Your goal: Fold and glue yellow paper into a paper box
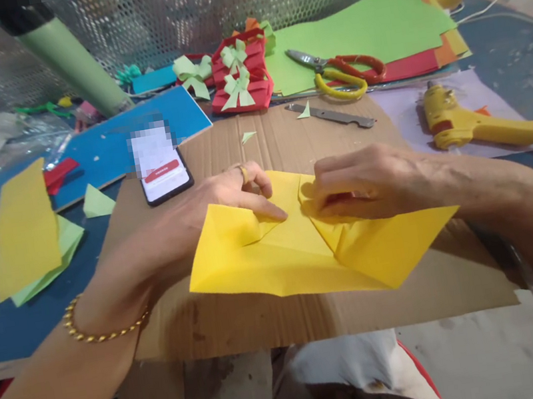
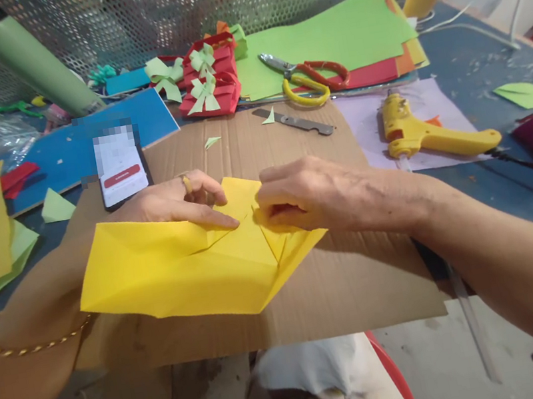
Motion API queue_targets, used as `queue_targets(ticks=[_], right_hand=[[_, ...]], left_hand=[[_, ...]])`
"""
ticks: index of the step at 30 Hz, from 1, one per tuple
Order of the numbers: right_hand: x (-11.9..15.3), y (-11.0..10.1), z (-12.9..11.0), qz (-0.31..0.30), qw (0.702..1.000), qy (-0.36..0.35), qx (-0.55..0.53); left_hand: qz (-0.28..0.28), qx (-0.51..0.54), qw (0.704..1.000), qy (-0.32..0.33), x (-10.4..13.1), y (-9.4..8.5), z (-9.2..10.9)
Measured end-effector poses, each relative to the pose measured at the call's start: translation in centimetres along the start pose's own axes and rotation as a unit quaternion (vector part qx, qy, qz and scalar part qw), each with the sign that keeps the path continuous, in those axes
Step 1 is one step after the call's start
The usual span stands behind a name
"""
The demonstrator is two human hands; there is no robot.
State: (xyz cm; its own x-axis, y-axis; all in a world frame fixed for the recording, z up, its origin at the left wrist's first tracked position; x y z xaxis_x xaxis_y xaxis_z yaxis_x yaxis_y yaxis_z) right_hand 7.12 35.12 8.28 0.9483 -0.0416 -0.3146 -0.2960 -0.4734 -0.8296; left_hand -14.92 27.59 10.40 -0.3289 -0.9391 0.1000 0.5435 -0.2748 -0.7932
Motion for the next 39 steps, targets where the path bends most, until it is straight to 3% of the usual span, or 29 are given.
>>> queue_targets(ticks=[3,10,16,22,27,31,35,39], right_hand=[[0.0,-0.5,-0.8,-0.02,1.0,-0.008,-0.004],[0.0,-1.6,-2.3,-0.065,0.998,0.022,-0.015],[0.6,-1.8,-4.0,-0.074,0.995,0.054,0.035],[1.3,-0.9,-5.5,-0.06,0.996,0.033,0.05],[2.4,-0.9,-4.8,-0.023,0.999,0.012,0.043],[3.8,-1.8,-4.2,-0.022,0.999,0.047,0.008],[4.1,-2.5,-4.6,-0.018,0.998,0.061,-0.017],[3.5,-2.7,-5.3,-0.033,0.996,0.084,-0.009]], left_hand=[[-0.037,0.005,0.999,0.038,0.0,0.0,-0.4],[-0.045,0.001,0.997,0.066,0.3,0.1,-0.8],[-0.033,-0.017,0.997,0.073,0.5,0.3,0.0],[-0.039,-0.04,0.993,0.102,0.8,0.7,1.5],[0.001,-0.092,0.988,0.123,1.3,2.4,2.5],[0.019,-0.064,0.985,0.157,1.7,4.6,3.8],[0.04,0.023,0.993,0.111,1.5,4.7,4.0],[0.067,0.076,0.995,0.001,0.7,2.1,2.6]])
Point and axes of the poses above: each hand's wrist, its own x-axis away from the middle knuckle, its own y-axis out of the palm, z = x × y, the point moved 4 cm from there along -x, towards the middle knuckle, and after that the axes turned 8 degrees about -y, right-handed, at the moved point
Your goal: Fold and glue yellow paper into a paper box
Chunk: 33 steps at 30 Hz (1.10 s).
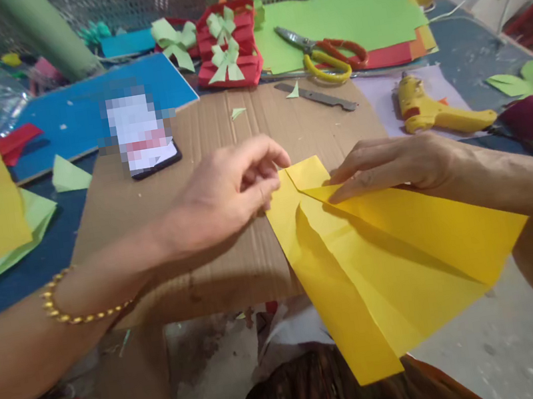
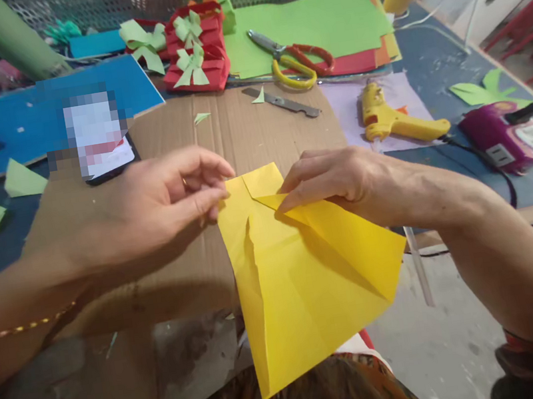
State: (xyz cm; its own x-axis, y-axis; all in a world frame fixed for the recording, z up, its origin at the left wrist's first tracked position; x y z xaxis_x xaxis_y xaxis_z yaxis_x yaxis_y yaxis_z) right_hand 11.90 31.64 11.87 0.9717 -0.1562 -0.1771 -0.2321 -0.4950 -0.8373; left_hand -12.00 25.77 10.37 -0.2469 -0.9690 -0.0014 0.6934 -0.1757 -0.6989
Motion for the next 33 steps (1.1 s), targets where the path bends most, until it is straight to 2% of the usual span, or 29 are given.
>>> queue_targets(ticks=[3,7,12,17,20,23,25,29,33], right_hand=[[0.0,0.4,-0.3,0.008,0.999,-0.024,0.02],[0.5,1.2,0.3,0.082,0.994,-0.043,0.057],[-0.1,1.7,0.2,0.088,0.989,-0.051,0.104],[-2.2,0.7,-1.1,0.11,0.992,-0.039,0.045],[-3.3,0.5,-1.4,0.092,0.994,-0.058,0.007],[-4.0,1.1,-1.0,0.042,0.996,-0.074,0.011],[-4.2,1.6,-0.6,0.03,0.995,-0.09,0.021],[-4.1,2.4,-0.5,0.025,0.988,-0.123,0.09],[-3.5,2.8,-0.8,0.037,0.978,-0.126,0.163]], left_hand=[[-0.022,-0.068,0.997,0.011,-1.0,-1.2,-0.2],[-0.069,-0.129,0.986,0.085,-1.9,-0.3,-0.3],[-0.056,-0.136,0.984,0.103,-2.1,0.7,-0.8],[-0.053,-0.124,0.987,0.088,-1.9,0.7,-0.9],[-0.056,-0.121,0.987,0.087,-2.0,1.0,-0.9],[-0.056,-0.125,0.986,0.095,-2.1,1.3,-0.8],[-0.058,-0.125,0.986,0.097,-2.0,1.3,-0.9],[-0.064,-0.126,0.985,0.101,-2.0,1.4,-0.9],[-0.058,-0.122,0.986,0.102,-2.1,1.5,-0.9]])
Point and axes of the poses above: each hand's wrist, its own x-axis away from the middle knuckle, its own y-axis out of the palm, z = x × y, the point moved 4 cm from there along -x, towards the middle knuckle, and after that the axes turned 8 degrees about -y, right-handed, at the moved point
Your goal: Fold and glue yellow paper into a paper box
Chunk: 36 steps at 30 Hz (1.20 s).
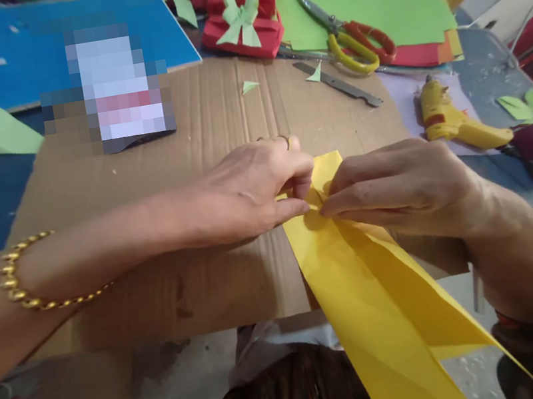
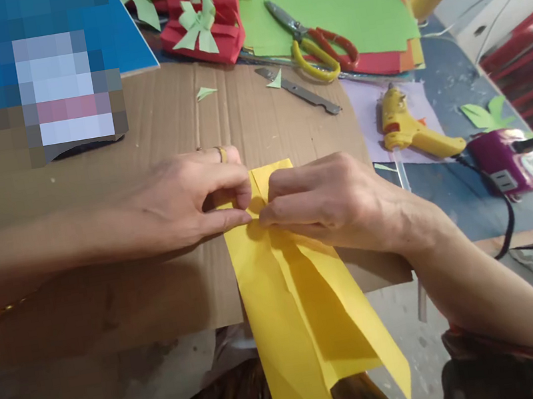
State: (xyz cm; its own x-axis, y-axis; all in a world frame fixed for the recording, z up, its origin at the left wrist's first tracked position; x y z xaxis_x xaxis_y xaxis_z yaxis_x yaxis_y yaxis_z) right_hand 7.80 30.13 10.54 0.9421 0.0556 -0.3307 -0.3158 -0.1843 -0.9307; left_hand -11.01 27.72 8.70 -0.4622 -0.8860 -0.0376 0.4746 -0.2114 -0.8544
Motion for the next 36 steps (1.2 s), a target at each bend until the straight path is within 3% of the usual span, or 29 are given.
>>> queue_targets(ticks=[12,21,30,36], right_hand=[[0.2,0.1,-1.6,0.042,0.994,0.007,0.099],[0.1,0.3,-1.6,0.043,0.995,0.016,0.083],[-0.1,0.3,-1.9,0.044,0.993,0.007,0.113],[-0.5,0.5,-1.7,0.039,0.995,0.017,0.087]], left_hand=[[-0.003,0.013,1.0,-0.028,-0.5,0.1,0.3],[0.014,-0.006,0.999,-0.047,-0.6,0.1,0.6],[-0.009,-0.006,0.997,-0.082,-1.2,0.1,0.9],[0.01,0.003,0.998,-0.065,-1.1,0.1,0.5]])
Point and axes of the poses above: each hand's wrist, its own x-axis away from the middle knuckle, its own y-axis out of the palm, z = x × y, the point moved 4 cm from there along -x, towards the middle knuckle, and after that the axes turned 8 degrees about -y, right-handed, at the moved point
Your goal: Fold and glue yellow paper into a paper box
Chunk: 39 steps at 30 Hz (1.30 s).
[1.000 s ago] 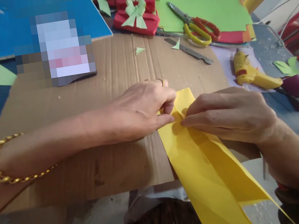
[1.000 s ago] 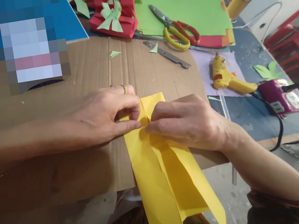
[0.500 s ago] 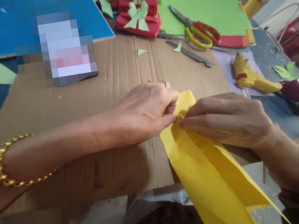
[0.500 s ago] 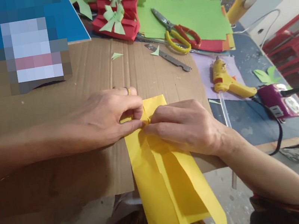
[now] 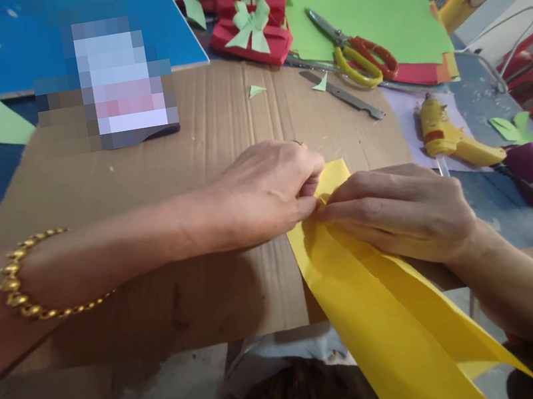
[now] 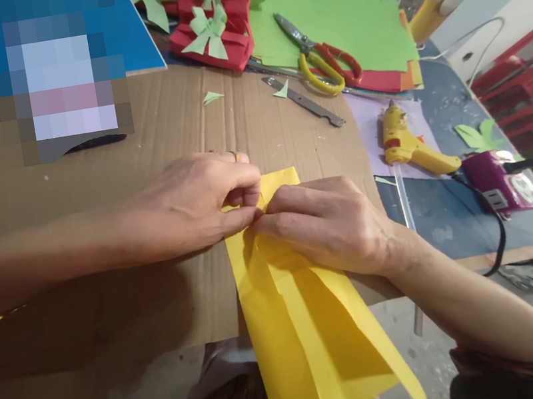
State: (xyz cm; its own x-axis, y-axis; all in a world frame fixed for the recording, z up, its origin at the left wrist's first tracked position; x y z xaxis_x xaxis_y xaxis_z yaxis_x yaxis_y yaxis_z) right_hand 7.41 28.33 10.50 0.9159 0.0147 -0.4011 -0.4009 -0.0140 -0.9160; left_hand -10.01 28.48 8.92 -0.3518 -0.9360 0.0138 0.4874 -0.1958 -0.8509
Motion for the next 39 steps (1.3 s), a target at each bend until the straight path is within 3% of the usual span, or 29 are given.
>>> queue_targets(ticks=[5,12,24,39], right_hand=[[-0.4,0.5,0.3,0.012,0.999,0.026,-0.034],[-0.1,1.0,0.4,0.0,0.999,0.017,0.033],[0.2,0.0,-0.6,0.027,0.999,-0.038,-0.003],[0.0,0.1,-0.8,0.008,0.999,-0.043,-0.005]], left_hand=[[-0.012,0.002,1.0,-0.002,0.0,-0.1,-0.1],[-0.002,-0.001,1.0,0.005,0.1,0.0,-0.2],[-0.021,-0.019,1.0,-0.015,0.0,-0.2,0.3],[-0.006,-0.011,1.0,-0.001,0.2,-0.3,0.1]])
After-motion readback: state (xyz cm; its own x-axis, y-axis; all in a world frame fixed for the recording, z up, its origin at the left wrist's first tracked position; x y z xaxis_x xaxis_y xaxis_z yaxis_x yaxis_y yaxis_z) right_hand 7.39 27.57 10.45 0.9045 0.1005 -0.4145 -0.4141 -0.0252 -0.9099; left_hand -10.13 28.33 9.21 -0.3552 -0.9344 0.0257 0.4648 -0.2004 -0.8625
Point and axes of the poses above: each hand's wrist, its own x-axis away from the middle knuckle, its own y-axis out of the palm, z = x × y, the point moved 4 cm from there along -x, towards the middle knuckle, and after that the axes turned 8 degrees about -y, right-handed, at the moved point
